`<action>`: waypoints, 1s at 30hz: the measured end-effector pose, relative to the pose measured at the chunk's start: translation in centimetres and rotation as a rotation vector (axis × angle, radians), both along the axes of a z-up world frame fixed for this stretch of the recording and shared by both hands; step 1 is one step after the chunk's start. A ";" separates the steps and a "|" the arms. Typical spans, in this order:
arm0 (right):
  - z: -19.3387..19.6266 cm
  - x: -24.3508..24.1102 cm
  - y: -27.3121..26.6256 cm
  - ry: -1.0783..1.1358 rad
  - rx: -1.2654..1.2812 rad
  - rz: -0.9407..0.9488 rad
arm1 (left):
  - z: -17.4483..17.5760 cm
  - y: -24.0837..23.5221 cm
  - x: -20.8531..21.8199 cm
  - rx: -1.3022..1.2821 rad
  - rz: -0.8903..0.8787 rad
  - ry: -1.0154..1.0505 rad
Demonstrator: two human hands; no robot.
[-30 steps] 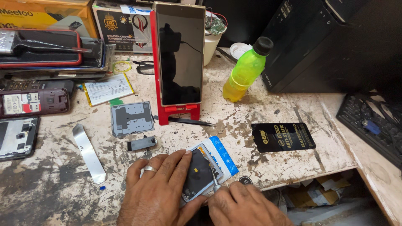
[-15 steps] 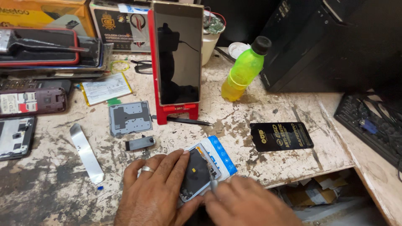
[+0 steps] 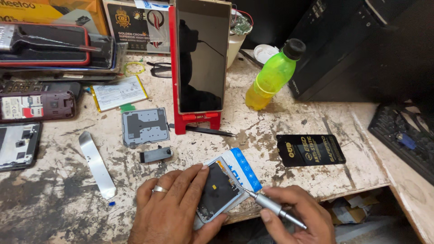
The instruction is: The person disassembles a small electronic device on a cluttered workbench. They use a screwdriver to remove screws, lift a metal shielding plate, and detach a ribbon cable from the internal circuitry.
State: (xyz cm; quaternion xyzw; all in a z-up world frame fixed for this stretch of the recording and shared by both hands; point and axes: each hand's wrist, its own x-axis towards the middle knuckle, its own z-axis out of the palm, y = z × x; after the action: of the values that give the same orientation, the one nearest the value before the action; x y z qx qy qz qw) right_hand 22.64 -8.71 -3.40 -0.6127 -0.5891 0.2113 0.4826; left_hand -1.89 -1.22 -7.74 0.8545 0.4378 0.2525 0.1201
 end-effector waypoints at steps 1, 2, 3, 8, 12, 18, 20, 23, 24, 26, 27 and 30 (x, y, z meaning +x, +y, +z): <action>-0.1 -0.2 0.0 -0.072 0.038 0.011 | -0.1 -0.1 0.0 0.000 0.004 -0.015; -0.1 -0.3 0.0 -0.145 0.076 0.020 | -0.1 -0.1 0.0 0.016 0.003 -0.015; -0.2 -0.5 0.0 -0.218 0.115 0.028 | -0.1 0.0 0.0 0.033 0.003 -0.016; 0.1 -0.9 0.0 -0.265 0.091 0.012 | 0.5 -0.2 0.0 0.076 0.023 -0.029; 0.5 -0.3 -0.2 -0.244 -0.032 0.089 | 0.8 -0.2 0.0 0.055 0.031 -0.008; 0.0 -0.2 -0.5 -0.513 0.141 0.206 | 0.0 -0.2 -0.2 0.083 0.017 -0.011; -0.3 -0.3 -0.5 -0.502 0.108 0.191 | -0.4 -0.2 -0.2 0.086 0.017 -0.018; -0.3 -0.5 -0.6 -0.483 0.113 0.134 | -0.7 -0.4 -0.2 0.084 0.018 -0.029; -0.2 -0.7 -0.6 -0.475 0.125 0.108 | -0.8 -0.3 -0.3 0.078 0.017 -0.022; 0.2 -0.7 -0.5 -0.447 0.115 0.114 | -0.7 -0.3 -0.3 0.078 0.021 -0.020; 0.4 -0.7 -0.4 -0.434 0.110 0.117 | -0.7 -0.4 -0.3 0.083 0.025 -0.025; 1.1 -0.8 0.1 -0.441 0.106 0.141 | -0.5 -0.2 -0.3 0.098 0.023 -0.017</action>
State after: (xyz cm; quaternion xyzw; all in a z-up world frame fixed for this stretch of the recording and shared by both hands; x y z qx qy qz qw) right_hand 21.83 -8.59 -2.33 -0.5752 -0.7319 0.0741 0.3577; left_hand -2.17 -1.43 -8.27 0.8521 0.4336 0.2823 0.0790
